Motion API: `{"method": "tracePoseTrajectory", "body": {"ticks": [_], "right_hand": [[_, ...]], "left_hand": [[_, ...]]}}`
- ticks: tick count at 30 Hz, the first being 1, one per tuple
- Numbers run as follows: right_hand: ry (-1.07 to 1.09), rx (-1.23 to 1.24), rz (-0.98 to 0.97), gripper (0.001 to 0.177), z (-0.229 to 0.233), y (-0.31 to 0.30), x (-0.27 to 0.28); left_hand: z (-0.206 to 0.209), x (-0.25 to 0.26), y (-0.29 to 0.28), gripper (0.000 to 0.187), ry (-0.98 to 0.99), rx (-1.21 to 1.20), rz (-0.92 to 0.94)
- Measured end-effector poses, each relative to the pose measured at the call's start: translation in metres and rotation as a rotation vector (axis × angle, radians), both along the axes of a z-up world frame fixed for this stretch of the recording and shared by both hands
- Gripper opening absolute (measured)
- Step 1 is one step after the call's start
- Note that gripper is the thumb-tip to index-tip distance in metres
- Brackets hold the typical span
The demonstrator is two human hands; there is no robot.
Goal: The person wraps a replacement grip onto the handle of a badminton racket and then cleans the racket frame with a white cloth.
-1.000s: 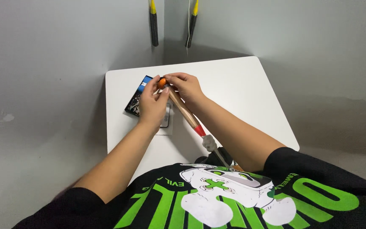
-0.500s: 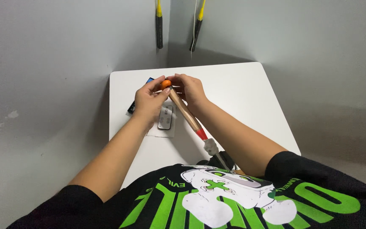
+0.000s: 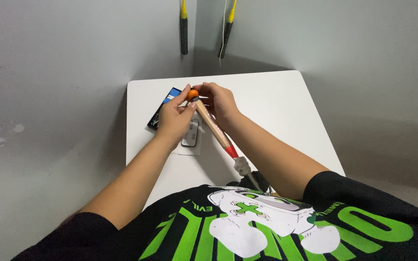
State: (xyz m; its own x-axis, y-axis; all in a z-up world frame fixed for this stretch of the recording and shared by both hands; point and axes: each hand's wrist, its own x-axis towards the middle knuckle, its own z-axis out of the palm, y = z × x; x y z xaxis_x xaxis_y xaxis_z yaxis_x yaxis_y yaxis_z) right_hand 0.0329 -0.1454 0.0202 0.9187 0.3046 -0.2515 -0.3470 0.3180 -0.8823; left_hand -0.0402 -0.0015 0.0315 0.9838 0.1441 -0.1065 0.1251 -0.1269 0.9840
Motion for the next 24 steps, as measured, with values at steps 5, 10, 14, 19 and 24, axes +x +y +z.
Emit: {"method": "tracePoseTrajectory", "body": {"ticks": [5,10,14,19,24], "right_hand": [[-0.029,-0.014,0.023,0.036,0.005,0.004,-0.004],[-0.104,-0.126,0.022,0.038,0.005,0.002,-0.007],[-0.055,-0.043,0.047,0.037,0.009,0.002,-0.008],[-0.067,-0.050,0.050,0.038,0.013,0.002,-0.016],[-0.069,-0.122,0.014,0.036,0.013,0.002,-0.014]], "left_hand": [[-0.007,0.000,0.001,0.059,0.016,0.031,0.008],[-0.015,0.002,0.001,0.059,-0.069,-0.072,0.021],[-0.011,0.000,0.003,0.061,-0.028,-0.054,0.023],[-0.007,-0.007,0.002,0.064,-0.035,-0.005,0.022],[0.004,-0.017,0.001,0.069,-0.007,0.060,-0.003]]}}
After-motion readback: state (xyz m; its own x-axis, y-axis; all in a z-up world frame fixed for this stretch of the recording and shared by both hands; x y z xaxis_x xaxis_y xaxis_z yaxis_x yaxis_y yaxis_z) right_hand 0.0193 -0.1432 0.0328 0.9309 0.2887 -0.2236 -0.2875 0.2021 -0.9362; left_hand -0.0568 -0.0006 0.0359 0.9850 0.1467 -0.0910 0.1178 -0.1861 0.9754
